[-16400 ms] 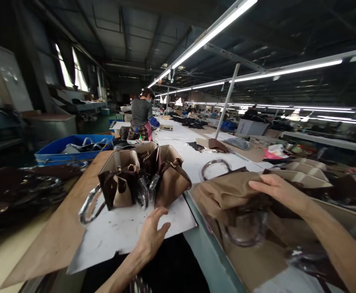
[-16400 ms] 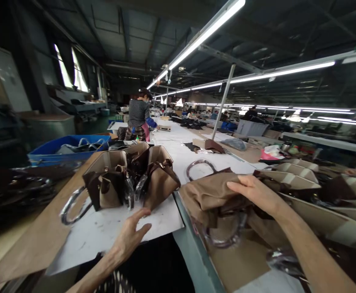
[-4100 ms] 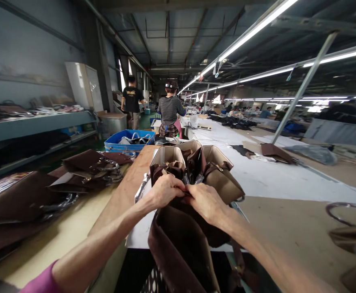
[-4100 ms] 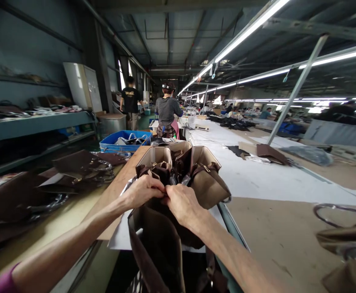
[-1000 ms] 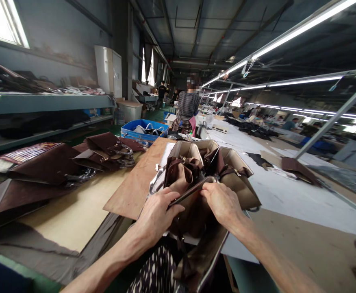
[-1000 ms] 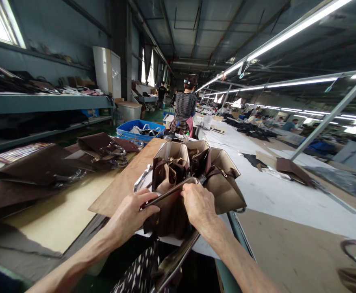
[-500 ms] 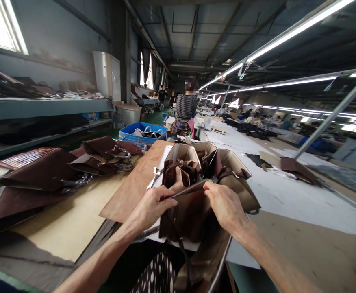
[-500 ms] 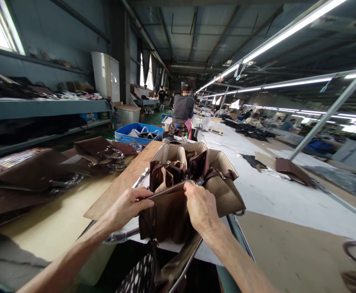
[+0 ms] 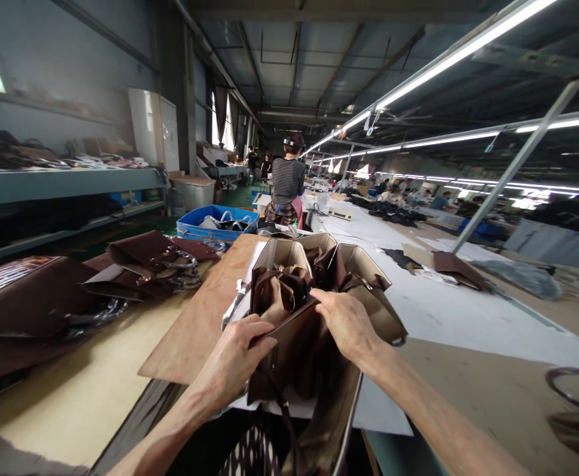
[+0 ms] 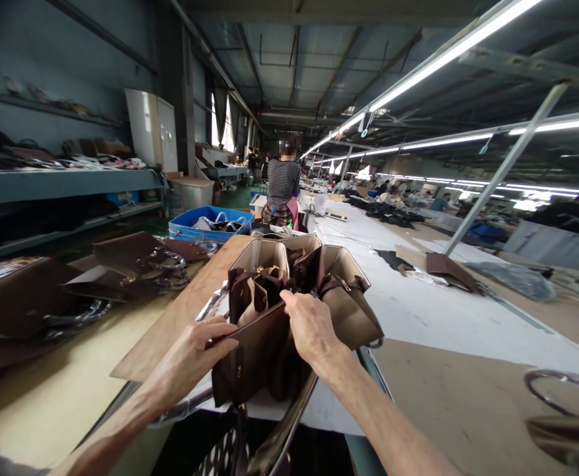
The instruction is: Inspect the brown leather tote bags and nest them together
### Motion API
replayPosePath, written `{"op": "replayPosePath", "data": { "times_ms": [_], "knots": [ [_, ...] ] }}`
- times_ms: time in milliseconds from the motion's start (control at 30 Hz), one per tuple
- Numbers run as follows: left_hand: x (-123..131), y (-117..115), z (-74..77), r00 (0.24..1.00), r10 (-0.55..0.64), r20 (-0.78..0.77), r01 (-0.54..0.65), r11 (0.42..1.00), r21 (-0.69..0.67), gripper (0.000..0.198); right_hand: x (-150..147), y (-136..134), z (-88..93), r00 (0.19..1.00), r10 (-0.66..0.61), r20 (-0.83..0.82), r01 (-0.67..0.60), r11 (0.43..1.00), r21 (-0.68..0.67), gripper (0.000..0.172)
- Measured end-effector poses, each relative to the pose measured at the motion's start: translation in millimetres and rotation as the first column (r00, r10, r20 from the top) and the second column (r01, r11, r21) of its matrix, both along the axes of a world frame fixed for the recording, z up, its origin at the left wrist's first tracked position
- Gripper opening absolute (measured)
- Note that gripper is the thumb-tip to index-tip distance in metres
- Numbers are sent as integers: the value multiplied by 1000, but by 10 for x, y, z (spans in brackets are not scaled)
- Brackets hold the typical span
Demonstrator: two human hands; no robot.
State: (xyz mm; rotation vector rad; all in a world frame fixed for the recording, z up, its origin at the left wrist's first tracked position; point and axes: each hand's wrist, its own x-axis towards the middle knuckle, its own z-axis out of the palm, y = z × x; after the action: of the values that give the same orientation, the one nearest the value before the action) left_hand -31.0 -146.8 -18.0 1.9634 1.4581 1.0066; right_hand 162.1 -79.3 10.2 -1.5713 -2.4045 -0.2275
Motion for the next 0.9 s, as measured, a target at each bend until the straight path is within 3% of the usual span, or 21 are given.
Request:
{"op": "replayPosePath", "data": {
  "times_ms": [700,900],
  "knots": [
    [10,85,-24,999,-16,29,16,1000,-14,23,-59,142,21,999,-1,37,3,998,-56,17],
    [-122,164,-19,997,-54,60,57,998,-39,23,-61,126,65,1000,12,-3,-12,998,-59,13]
  ]
}}
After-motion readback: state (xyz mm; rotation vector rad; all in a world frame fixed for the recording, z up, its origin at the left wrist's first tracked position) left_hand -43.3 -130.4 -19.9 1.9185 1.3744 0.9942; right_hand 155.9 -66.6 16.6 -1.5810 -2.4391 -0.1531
